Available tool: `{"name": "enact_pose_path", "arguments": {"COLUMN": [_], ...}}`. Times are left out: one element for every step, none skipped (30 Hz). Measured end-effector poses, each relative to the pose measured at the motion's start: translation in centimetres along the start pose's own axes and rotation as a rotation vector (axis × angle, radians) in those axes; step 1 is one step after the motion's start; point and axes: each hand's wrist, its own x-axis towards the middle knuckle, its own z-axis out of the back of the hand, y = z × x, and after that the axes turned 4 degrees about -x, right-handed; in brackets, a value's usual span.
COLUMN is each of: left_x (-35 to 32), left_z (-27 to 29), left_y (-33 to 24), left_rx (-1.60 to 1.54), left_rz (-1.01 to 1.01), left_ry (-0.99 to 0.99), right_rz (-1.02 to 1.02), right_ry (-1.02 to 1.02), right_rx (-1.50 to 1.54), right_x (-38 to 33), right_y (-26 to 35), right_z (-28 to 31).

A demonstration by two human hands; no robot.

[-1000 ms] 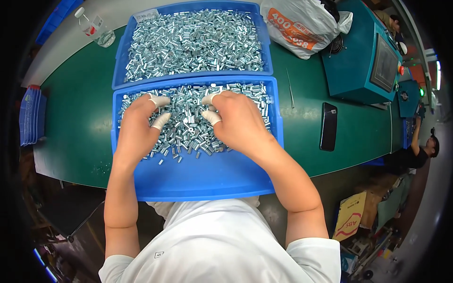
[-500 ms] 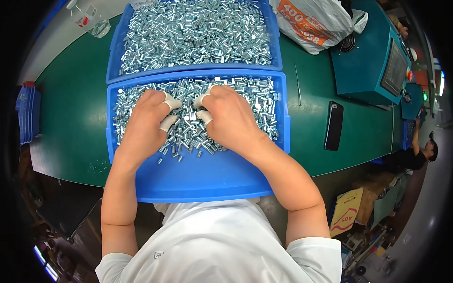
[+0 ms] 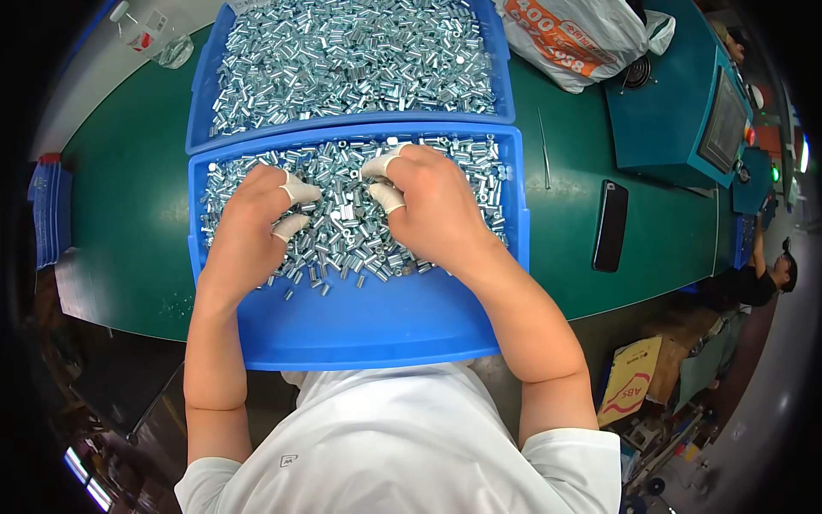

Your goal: The recorder is manually picking up, inspecting, and sorting small metal fasteners from a blue bin at a production table.

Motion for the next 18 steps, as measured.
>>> {"name": "enact_pose_path", "arguments": {"left_x": [0.0,0.0,0.01,0.0,0.0,0.04,0.06,0.08,0.09,0.13,0.19,0.27,0.31,0.35,0.38,0.46,0.5,0.49], "left_z": [0.1,0.18,0.25,0.33,0.37,0.37,0.37,0.36,0.36,0.33,0.29,0.18,0.02,-0.12,-0.25,-0.42,-0.49,-0.46], "left_y": [-0.08,-0.15,-0.18,-0.19,-0.19,-0.19,-0.26,-0.3,-0.29,-0.25,-0.22,-0.16,-0.09,0.0,0.16,0.39,0.5,0.38], "left_rx": [-0.009,-0.018,-0.019,-0.01,-0.002,-0.003,-0.003,-0.004,-0.004,-0.023,-0.041,-0.041,-0.068,-0.096,-0.094,-0.069,-0.044,-0.043], "left_rz": [0.023,0.046,0.046,0.048,0.049,0.05,0.044,0.037,0.038,0.05,0.061,0.061,0.048,0.035,0.035,0.009,-0.017,-0.017], "left_ry": [0.011,0.021,0.022,0.023,0.023,0.025,0.006,-0.012,-0.01,-0.011,-0.012,-0.011,-0.024,-0.038,-0.038,-0.032,-0.026,-0.027], "right_rz": [0.045,0.09,0.088,0.095,0.102,0.1,0.105,0.11,0.109,0.113,0.117,0.116,0.109,0.103,0.104,0.111,0.119,0.12], "right_ry": [-0.006,-0.011,-0.011,0.007,0.025,0.026,0.03,0.033,0.033,0.041,0.049,0.048,0.064,0.08,0.08,0.069,0.058,0.057], "right_rx": [-0.006,-0.011,-0.011,-0.047,-0.082,-0.081,-0.097,-0.113,-0.112,-0.112,-0.112,-0.112,-0.098,-0.083,-0.082,-0.062,-0.042,-0.041], "right_x": [0.12,0.19,0.18,0.16,0.14,0.1,0.06,0.04,0.05,0.08,0.1,0.07,0.03,0.0,-0.01,0.02,0.05,0.05], "right_y": [-0.1,-0.15,-0.04,0.18,0.32,0.36,0.42,0.45,0.45,0.41,0.37,0.39,0.47,0.52,0.54,0.5,0.47,0.42], "right_z": [-0.02,-0.05,-0.07,-0.12,-0.17,-0.22,-0.26,-0.3,-0.36,-0.43,-0.5,-0.6,-0.7,-0.75,-0.75,-0.74,-0.74,-0.78]}}
